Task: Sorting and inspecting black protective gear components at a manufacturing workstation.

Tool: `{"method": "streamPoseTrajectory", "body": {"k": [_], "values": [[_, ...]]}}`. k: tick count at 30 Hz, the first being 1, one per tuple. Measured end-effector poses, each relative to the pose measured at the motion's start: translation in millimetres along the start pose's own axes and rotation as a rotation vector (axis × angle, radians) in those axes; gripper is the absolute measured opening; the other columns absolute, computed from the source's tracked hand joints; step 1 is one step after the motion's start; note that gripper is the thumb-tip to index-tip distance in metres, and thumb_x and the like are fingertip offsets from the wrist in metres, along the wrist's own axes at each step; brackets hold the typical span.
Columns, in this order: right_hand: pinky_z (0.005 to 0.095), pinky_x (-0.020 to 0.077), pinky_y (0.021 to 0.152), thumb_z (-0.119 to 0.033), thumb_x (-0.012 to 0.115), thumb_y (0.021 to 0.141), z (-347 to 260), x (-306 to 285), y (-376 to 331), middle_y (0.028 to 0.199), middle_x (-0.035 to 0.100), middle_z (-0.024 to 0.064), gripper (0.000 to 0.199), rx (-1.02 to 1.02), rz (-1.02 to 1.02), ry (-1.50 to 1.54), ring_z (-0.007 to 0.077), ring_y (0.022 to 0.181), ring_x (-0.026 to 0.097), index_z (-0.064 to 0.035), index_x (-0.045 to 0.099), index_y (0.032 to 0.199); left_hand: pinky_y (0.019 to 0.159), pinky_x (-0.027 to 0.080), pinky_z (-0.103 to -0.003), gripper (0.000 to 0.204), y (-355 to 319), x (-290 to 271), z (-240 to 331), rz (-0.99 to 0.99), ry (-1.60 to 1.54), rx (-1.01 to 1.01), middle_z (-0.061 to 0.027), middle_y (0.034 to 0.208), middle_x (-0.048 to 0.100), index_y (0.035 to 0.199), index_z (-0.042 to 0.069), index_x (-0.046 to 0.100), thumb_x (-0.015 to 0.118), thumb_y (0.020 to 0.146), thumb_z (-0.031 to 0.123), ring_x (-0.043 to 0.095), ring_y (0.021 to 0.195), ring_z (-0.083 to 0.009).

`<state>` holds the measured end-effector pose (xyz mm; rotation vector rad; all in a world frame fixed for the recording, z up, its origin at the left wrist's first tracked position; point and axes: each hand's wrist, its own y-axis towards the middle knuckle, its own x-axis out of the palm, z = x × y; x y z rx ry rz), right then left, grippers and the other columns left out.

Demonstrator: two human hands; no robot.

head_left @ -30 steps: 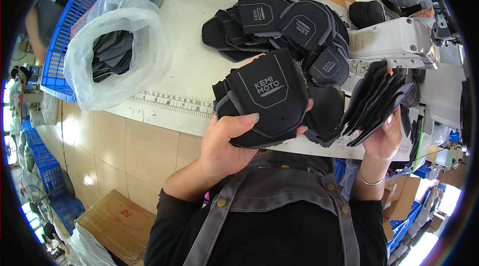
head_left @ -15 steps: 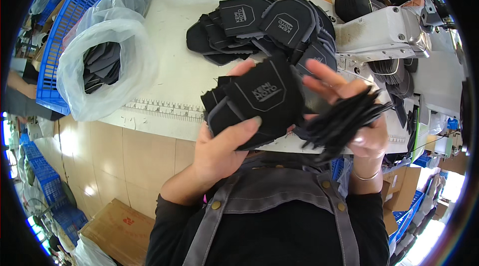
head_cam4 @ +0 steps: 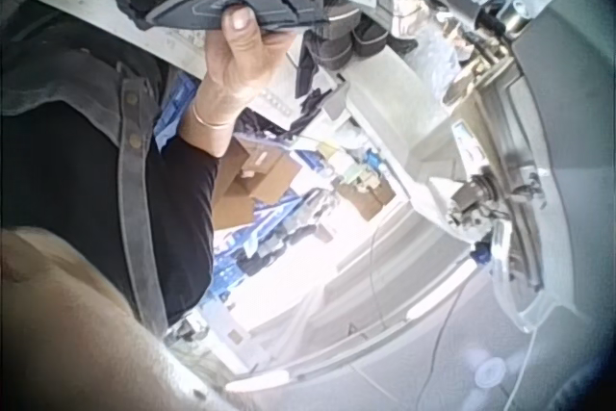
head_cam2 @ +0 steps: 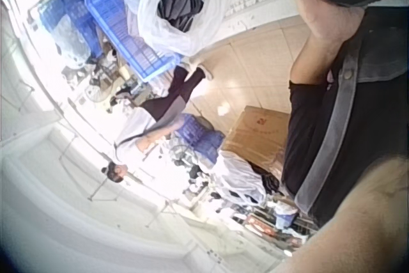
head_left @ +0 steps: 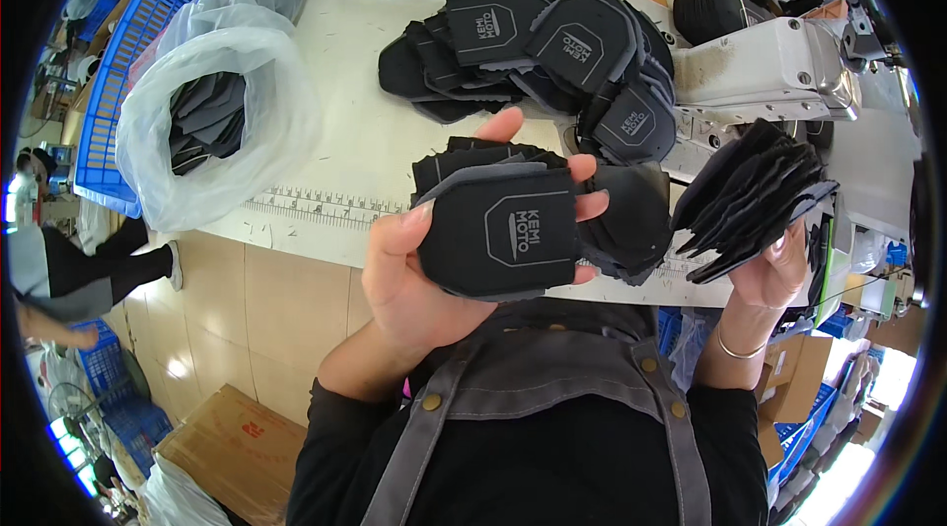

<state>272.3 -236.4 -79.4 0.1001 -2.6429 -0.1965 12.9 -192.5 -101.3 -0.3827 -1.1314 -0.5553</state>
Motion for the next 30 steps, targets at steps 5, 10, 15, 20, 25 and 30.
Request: {"method": "streamPoseTrajectory", "body": {"k": [5,10,15,20,25,30], "values": [[0.0401,0.0420,0.089,-0.008,0.068,0.071,3.1,2.7,-1.3,0.113,0.051,0.0177,0.064,0.069,0.037,0.059,0.0281,0.102,0.053,0.0062,0.033,0.123,0.076,0.045,-0.059,0.074,-0.1,-0.9,0.5,0.007,0.013,0.026,-0.0278,0.129,0.029,0.136,0.017,0.014,0.044,0.076,0.048,0.039,0.113,-0.0437],[0.0405,0.0424,0.088,-0.010,0.068,0.071,7.9,7.4,0.4,0.110,0.052,0.0178,0.063,0.120,0.063,0.099,0.0282,0.101,0.053,0.0072,0.034,0.121,0.077,0.045,-0.058,0.072,-1.1,-0.8,0.8,0.003,0.023,0.060,-0.0268,0.129,0.029,0.136,0.017,0.014,0.044,0.077,0.045,0.038,0.114,-0.0426],[0.0400,0.0424,0.088,-0.010,0.068,0.071,12.9,11.6,0.1,0.109,0.053,0.0180,0.060,0.136,0.066,0.155,0.0280,0.100,0.054,0.0083,0.036,0.119,0.078,0.044,-0.057,0.071,0.5,0.1,0.2,0.006,0.038,0.144,-0.0247,0.130,0.027,0.136,0.018,0.015,0.046,0.077,0.042,0.036,0.116,-0.0406],[0.0394,0.0421,0.088,-0.010,0.069,0.070,15.5,9.7,-0.7,0.109,0.054,0.0179,0.061,0.173,0.080,0.142,0.0277,0.099,0.054,0.0086,0.037,0.119,0.078,0.044,-0.058,0.072,2.5,0.9,1.6,-0.022,0.052,0.176,-0.0240,0.131,0.024,0.136,0.019,0.015,0.047,0.076,0.042,0.035,0.117,-0.0390],[0.0403,0.0400,0.091,-0.013,0.071,0.067,14.5,12.0,1.0,0.116,0.047,0.0214,0.063,0.261,0.059,0.086,0.0295,0.106,0.050,0.0087,0.039,0.117,0.085,0.043,-0.051,0.070,2.5,5.0,2.4,0.029,0.070,0.221,-0.0257,0.130,0.027,0.136,0.014,0.014,0.047,0.077,0.031,0.038,0.116,-0.0368],[0.0307,0.0422,0.084,-0.011,0.069,0.067,27.2,54.0,16.3,0.102,0.056,0.0176,0.055,0.299,0.038,0.081,0.0218,0.093,0.056,0.0108,0.043,0.110,0.099,0.031,-0.043,0.070,2.3,5.7,-2.4,0.033,0.303,0.352,-0.0222,0.129,0.034,0.136,0.013,0.007,0.044,0.078,0.002,0.040,0.118,-0.0304]]}}
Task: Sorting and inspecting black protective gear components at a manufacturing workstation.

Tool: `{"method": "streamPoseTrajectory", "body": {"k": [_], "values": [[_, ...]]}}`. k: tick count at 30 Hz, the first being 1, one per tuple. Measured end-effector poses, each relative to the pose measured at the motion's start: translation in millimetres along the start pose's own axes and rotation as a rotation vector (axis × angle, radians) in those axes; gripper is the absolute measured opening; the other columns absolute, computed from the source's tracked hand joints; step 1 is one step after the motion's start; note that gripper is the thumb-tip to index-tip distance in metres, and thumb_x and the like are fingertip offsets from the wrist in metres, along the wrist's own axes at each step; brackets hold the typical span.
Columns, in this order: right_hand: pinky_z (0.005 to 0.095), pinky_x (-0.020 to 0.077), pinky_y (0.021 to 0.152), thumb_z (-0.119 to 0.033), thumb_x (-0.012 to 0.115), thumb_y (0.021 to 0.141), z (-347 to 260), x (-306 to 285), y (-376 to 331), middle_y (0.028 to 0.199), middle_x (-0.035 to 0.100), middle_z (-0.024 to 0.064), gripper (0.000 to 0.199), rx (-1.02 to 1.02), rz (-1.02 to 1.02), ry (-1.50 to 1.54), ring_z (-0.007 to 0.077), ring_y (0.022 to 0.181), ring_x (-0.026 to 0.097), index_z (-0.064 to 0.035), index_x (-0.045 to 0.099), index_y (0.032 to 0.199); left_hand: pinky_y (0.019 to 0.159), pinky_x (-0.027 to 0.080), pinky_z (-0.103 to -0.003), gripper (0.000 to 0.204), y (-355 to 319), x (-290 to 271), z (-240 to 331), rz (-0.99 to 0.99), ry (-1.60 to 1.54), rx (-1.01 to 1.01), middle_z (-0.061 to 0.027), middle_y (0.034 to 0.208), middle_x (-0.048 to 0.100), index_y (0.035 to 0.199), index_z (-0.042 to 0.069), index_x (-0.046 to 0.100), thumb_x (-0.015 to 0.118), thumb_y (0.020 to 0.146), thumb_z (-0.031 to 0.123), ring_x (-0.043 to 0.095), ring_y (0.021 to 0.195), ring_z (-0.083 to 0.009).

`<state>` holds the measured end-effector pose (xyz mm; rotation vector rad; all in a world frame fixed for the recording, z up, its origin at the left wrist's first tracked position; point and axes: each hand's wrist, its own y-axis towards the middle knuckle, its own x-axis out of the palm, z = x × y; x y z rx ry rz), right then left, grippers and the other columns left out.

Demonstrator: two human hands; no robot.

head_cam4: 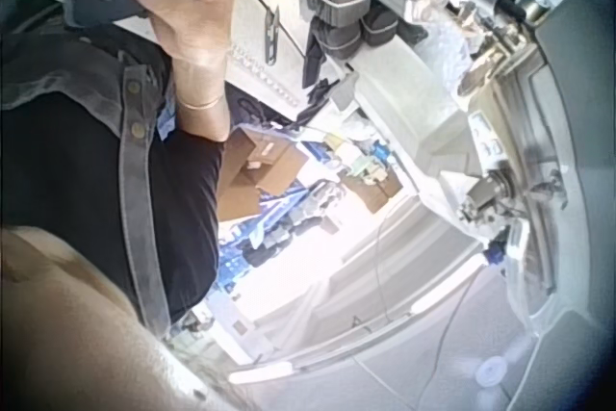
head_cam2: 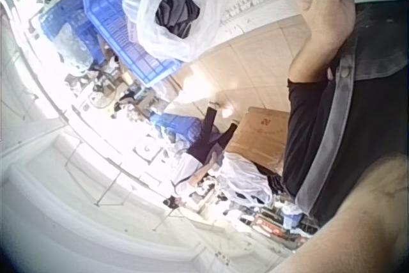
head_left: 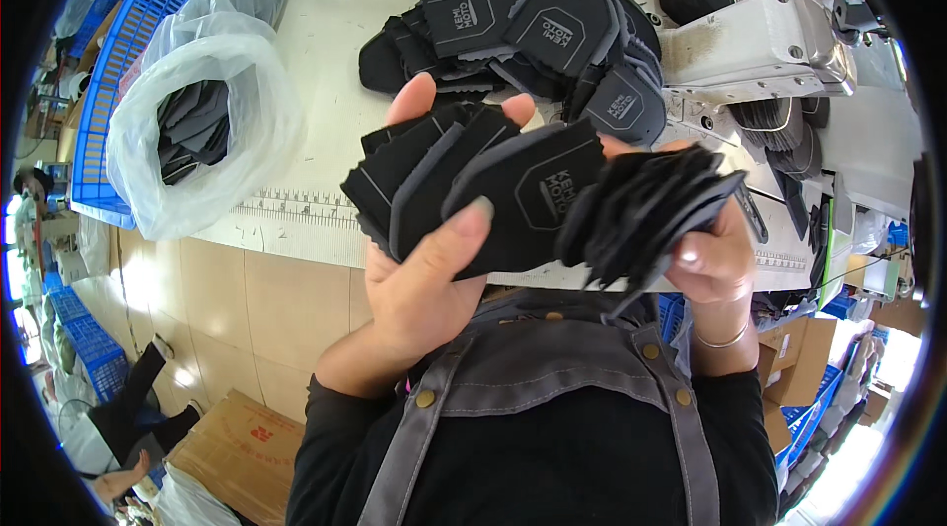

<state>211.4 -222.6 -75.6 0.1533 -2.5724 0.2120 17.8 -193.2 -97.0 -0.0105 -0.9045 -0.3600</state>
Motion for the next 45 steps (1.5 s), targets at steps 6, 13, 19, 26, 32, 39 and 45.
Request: {"method": "streamPoseTrajectory", "body": {"k": [6,13,19,26,32,39,45], "values": [[0.0356,0.0401,0.090,-0.014,0.070,0.068,-15.4,-22.7,-10.0,0.109,0.052,0.0168,0.065,-0.102,0.151,-0.161,0.0259,0.100,0.053,0.0093,0.035,0.118,0.090,0.038,-0.050,0.069,0.5,0.4,2.7,0.043,-0.095,-0.065,-0.0249,0.131,0.029,0.136,0.016,0.012,0.048,0.078,0.023,0.038,0.117,-0.0356],[0.0401,0.0420,0.089,-0.009,0.068,0.071,-28.3,-60.6,-29.6,0.112,0.051,0.0196,0.060,-0.248,-0.005,0.067,0.0289,0.101,0.054,0.0101,0.036,0.119,0.080,0.045,-0.053,0.068,-1.4,-1.5,2.0,0.016,-0.195,-0.096,-0.0226,0.132,0.028,0.137,0.018,0.013,0.042,0.080,0.040,0.038,0.117,-0.0378],[0.0410,0.0419,0.088,-0.009,0.068,0.071,-25.4,-56.5,-21.6,0.112,0.052,0.0193,0.060,-0.174,0.024,0.053,0.0286,0.102,0.053,0.0081,0.037,0.119,0.079,0.045,-0.053,0.068,-1.3,-3.3,-0.1,-0.005,-0.205,-0.092,-0.0217,0.133,0.028,0.137,0.018,0.013,0.041,0.079,0.041,0.037,0.117,-0.0378],[0.0386,0.0422,0.087,-0.013,0.069,0.071,-22.9,-50.2,-23.0,0.110,0.053,0.0167,0.059,-0.170,-0.040,0.114,0.0271,0.099,0.054,0.0075,0.039,0.118,0.078,0.045,-0.052,0.069,-1.8,-3.8,-0.5,0.013,-0.179,-0.086,-0.0214,0.133,0.027,0.137,0.017,0.014,0.043,0.079,0.041,0.037,0.117,-0.0384],[0.0366,0.0411,0.088,-0.010,0.072,0.066,-18.8,-48.5,-23.9,0.113,0.052,0.0196,0.060,-0.112,0.029,-0.014,0.0271,0.103,0.053,0.0084,0.042,0.115,0.086,0.042,-0.051,0.065,-0.7,-2.2,0.1,0.013,-0.201,-0.096,-0.0239,0.130,0.031,0.136,0.014,0.014,0.045,0.080,0.027,0.039,0.115,-0.0374],[0.0306,0.0423,0.083,-0.008,0.069,0.064,-19.7,5.7,-7.1,0.106,0.055,0.0183,0.051,0.035,0.057,-0.417,0.0224,0.096,0.055,0.0090,0.047,0.106,0.095,0.036,-0.042,0.065,-4.1,4.3,-7.0,0.045,0.153,-0.119,-0.0251,0.124,0.039,0.135,0.009,0.014,0.049,0.080,0.013,0.044,0.113,-0.0317],[0.0357,0.0408,0.087,-0.015,0.073,0.066,-26.2,-35.7,-18.7,0.106,0.054,0.0186,0.065,-0.276,0.140,-0.164,0.0259,0.097,0.054,0.0118,0.039,0.114,0.087,0.042,-0.048,0.070,-1.3,-2.1,1.8,-0.036,-0.087,-0.242,-0.0268,0.129,0.031,0.136,0.009,0.012,0.037,0.081,0.043,0.042,0.113,-0.0389]]}}
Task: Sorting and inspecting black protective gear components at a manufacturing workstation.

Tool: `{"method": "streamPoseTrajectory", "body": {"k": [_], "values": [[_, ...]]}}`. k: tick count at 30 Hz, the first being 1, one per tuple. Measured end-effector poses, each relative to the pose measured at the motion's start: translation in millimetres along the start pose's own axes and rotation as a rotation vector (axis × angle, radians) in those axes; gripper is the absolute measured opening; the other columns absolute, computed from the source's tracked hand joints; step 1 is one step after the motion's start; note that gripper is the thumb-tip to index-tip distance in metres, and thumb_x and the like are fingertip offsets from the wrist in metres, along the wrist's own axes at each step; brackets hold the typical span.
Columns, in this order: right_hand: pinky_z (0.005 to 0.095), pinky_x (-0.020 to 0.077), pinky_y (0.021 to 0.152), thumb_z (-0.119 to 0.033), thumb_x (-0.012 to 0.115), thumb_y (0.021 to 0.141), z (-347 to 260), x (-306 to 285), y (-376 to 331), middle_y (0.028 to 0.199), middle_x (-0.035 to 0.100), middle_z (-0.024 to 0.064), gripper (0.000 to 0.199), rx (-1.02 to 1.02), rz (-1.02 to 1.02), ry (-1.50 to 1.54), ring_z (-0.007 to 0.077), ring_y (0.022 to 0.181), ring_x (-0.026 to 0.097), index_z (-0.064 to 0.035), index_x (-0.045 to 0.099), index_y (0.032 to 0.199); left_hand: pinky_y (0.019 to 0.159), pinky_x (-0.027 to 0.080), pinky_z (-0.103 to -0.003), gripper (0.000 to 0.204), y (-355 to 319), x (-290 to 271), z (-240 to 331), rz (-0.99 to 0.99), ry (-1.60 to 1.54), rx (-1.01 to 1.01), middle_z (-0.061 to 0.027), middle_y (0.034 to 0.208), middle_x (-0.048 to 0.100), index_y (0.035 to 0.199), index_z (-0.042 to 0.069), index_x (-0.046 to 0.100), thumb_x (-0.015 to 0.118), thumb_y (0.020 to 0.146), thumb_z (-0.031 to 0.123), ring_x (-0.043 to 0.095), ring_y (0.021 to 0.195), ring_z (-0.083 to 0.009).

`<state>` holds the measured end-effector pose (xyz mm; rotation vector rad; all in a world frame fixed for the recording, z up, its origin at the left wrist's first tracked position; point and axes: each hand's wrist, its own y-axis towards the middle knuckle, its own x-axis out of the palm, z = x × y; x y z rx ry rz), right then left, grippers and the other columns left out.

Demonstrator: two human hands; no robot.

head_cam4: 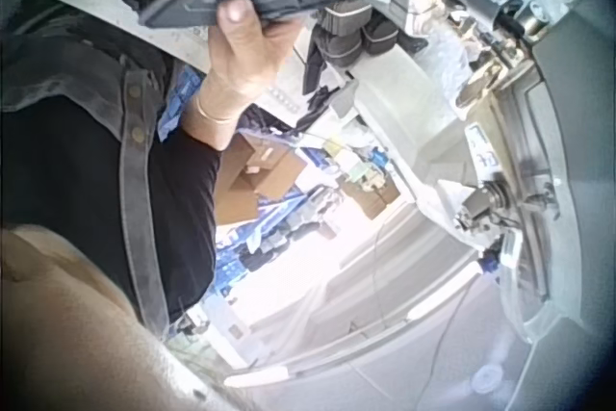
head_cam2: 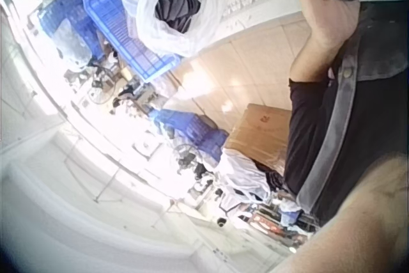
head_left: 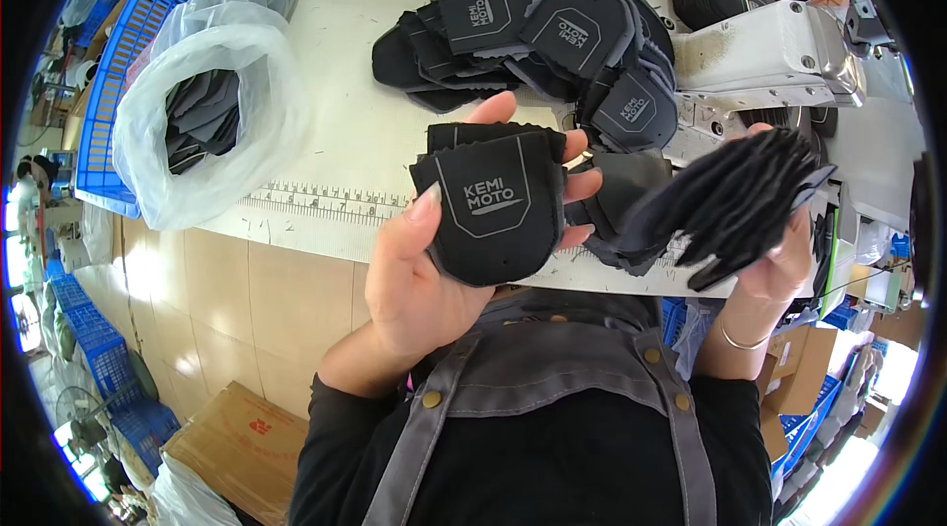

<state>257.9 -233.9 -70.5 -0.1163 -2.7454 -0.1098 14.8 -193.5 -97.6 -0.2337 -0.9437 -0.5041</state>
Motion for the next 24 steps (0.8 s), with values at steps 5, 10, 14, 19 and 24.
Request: {"method": "streamPoseTrajectory", "body": {"k": [5,10,14,19,24], "values": [[0.0383,0.0399,0.090,-0.013,0.073,0.067,-6.5,-16.5,-3.9,0.110,0.052,0.0180,0.066,-0.051,0.006,0.015,0.0274,0.101,0.052,0.0092,0.038,0.118,0.085,0.043,-0.052,0.070,-1.1,0.0,0.1,0.007,-0.058,-0.038,-0.0253,0.130,0.029,0.135,0.008,0.013,0.037,0.080,0.044,0.039,0.114,-0.0408],[0.0377,0.0415,0.088,-0.011,0.073,0.067,-2.8,-18.4,-4.4,0.109,0.053,0.0176,0.063,-0.064,-0.031,0.077,0.0271,0.100,0.054,0.0077,0.039,0.117,0.085,0.043,-0.052,0.069,-0.2,0.3,-0.4,0.015,-0.060,-0.043,-0.0249,0.130,0.030,0.135,0.009,0.013,0.038,0.081,0.043,0.039,0.115,-0.0410],[0.0370,0.0417,0.087,-0.011,0.074,0.066,-1.1,-10.3,-2.5,0.108,0.053,0.0171,0.063,-0.040,-0.026,0.092,0.0266,0.101,0.053,0.0083,0.040,0.116,0.085,0.043,-0.051,0.066,-1.2,-0.4,0.0,0.007,-0.107,-0.045,-0.0248,0.129,0.031,0.135,0.009,0.014,0.040,0.081,0.037,0.040,0.114,-0.0407],[0.0316,0.0447,0.077,-0.033,0.078,0.052,-3.1,1.7,1.4,0.103,0.051,0.0274,0.069,0.020,-0.075,-0.247,0.0257,0.081,0.056,0.0100,0.051,0.099,0.089,0.041,-0.047,0.060,-1.4,4.0,-2.6,0.058,0.028,-0.018,-0.0236,0.127,0.035,0.134,0.007,0.016,0.045,0.083,0.019,0.042,0.113,-0.0381],[0.0350,0.0433,0.082,-0.022,0.074,0.051,7.8,32.0,4.0,0.110,0.048,0.0304,0.052,0.049,-0.260,-0.073,0.0290,0.091,0.056,0.0087,0.057,0.090,0.093,0.037,-0.045,0.063,-1.9,5.9,-5.5,0.093,0.072,0.019,-0.0231,0.127,0.036,0.134,0.006,0.016,0.050,0.082,0.008,0.042,0.114,-0.0357]]}}
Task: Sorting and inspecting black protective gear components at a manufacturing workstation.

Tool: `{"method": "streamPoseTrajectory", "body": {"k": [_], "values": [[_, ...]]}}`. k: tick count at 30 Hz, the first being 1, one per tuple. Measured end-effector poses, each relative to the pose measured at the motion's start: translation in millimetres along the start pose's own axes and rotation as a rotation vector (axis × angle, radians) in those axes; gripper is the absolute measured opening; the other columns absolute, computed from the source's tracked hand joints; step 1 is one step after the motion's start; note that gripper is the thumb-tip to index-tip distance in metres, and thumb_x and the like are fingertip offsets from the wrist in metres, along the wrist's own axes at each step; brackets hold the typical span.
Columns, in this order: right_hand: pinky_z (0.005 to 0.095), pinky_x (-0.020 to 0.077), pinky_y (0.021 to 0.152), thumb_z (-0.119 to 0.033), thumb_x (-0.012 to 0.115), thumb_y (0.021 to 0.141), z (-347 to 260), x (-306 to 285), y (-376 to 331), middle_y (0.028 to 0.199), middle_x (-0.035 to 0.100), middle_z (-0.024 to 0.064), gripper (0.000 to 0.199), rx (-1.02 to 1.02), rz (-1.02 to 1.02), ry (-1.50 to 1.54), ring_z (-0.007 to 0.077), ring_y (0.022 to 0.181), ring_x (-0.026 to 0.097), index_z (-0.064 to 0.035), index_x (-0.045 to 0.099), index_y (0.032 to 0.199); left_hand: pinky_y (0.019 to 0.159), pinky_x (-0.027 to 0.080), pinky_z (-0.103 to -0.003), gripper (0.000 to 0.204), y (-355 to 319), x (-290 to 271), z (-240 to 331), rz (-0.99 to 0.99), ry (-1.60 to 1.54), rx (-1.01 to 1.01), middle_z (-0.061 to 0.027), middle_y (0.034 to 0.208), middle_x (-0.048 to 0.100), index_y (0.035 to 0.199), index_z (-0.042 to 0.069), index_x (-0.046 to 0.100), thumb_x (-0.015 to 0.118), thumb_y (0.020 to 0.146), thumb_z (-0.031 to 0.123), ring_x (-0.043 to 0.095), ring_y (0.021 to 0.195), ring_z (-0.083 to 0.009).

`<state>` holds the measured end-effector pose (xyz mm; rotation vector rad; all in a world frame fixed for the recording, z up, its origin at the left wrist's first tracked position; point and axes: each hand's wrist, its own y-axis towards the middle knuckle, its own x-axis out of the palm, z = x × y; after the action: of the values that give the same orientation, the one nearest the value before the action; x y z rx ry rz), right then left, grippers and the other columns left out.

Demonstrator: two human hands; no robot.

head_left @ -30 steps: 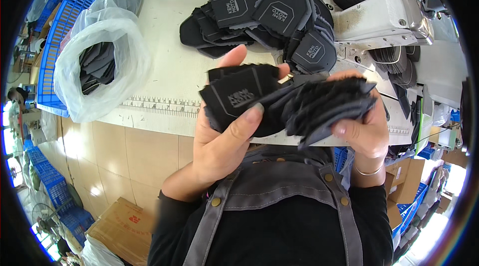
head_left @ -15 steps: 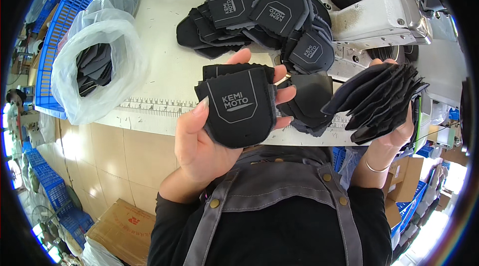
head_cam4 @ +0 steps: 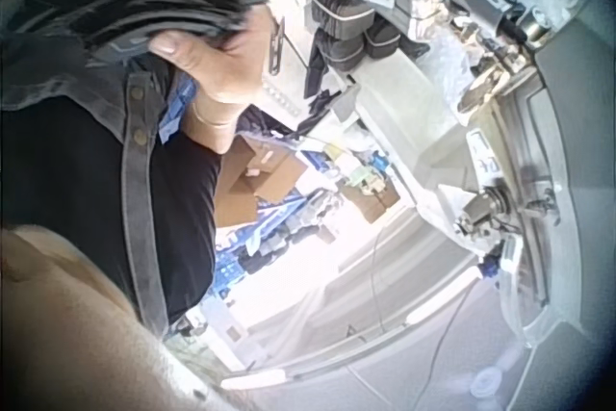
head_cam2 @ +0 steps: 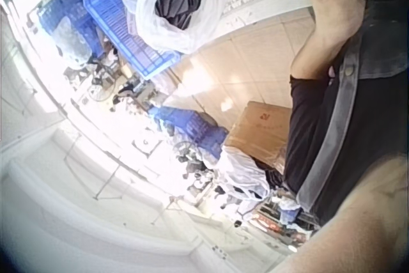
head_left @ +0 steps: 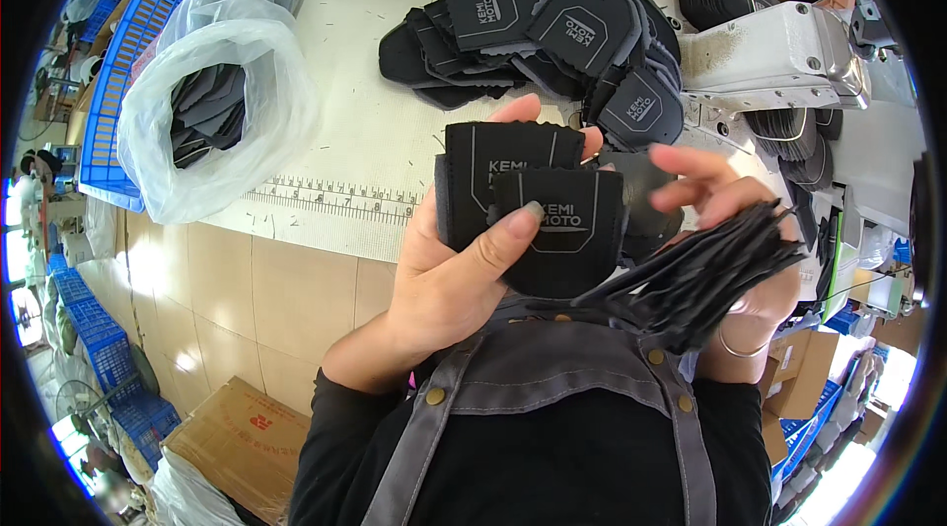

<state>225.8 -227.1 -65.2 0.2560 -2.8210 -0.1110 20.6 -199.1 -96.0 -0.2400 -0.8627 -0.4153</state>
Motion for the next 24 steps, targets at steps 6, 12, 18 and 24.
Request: {"method": "streamPoseTrajectory", "body": {"k": [6,12,18,24], "values": [[0.0277,0.0407,0.084,-0.002,0.071,0.053,-12.9,16.7,-0.2,0.096,0.059,0.0141,0.051,0.353,0.043,-0.144,0.0193,0.092,0.057,0.0073,0.053,0.100,0.095,0.036,-0.047,0.062,-2.6,7.1,1.3,-0.007,-0.102,-0.034,-0.0245,0.129,0.033,0.135,0.006,0.013,0.046,0.083,0.017,0.040,0.116,-0.0367],[0.0257,0.0426,0.075,-0.014,0.078,0.045,-3.1,-9.4,-21.1,0.090,0.059,0.0163,0.057,0.151,0.067,-0.131,0.0199,0.079,0.059,0.0096,0.055,0.092,0.088,0.043,-0.049,0.066,1.3,0.8,6.8,-0.032,-0.132,-0.031,-0.0234,0.130,0.029,0.135,0.008,0.014,0.046,0.077,0.012,0.036,0.118,-0.0376],[0.0258,0.0418,0.074,-0.015,0.080,0.041,-6.7,-5.6,-24.1,0.089,0.058,0.0177,0.058,0.185,0.130,-0.069,0.0205,0.079,0.058,0.0091,0.057,0.088,0.089,0.042,-0.049,0.070,0.7,0.7,8.0,-0.049,-0.143,-0.028,-0.0223,0.131,0.028,0.135,0.009,0.014,0.045,0.072,0.006,0.035,0.120,-0.0380],[0.0269,0.0418,0.074,-0.016,0.080,0.042,-6.5,0.5,-22.0,0.089,0.058,0.0184,0.055,0.241,0.132,-0.074,0.0210,0.079,0.058,0.0084,0.057,0.085,0.090,0.041,-0.050,0.071,-0.3,1.7,11.3,-0.022,-0.121,-0.044,-0.0215,0.132,0.028,0.135,0.010,0.014,0.047,0.072,0.008,0.035,0.120,-0.0380]]}}
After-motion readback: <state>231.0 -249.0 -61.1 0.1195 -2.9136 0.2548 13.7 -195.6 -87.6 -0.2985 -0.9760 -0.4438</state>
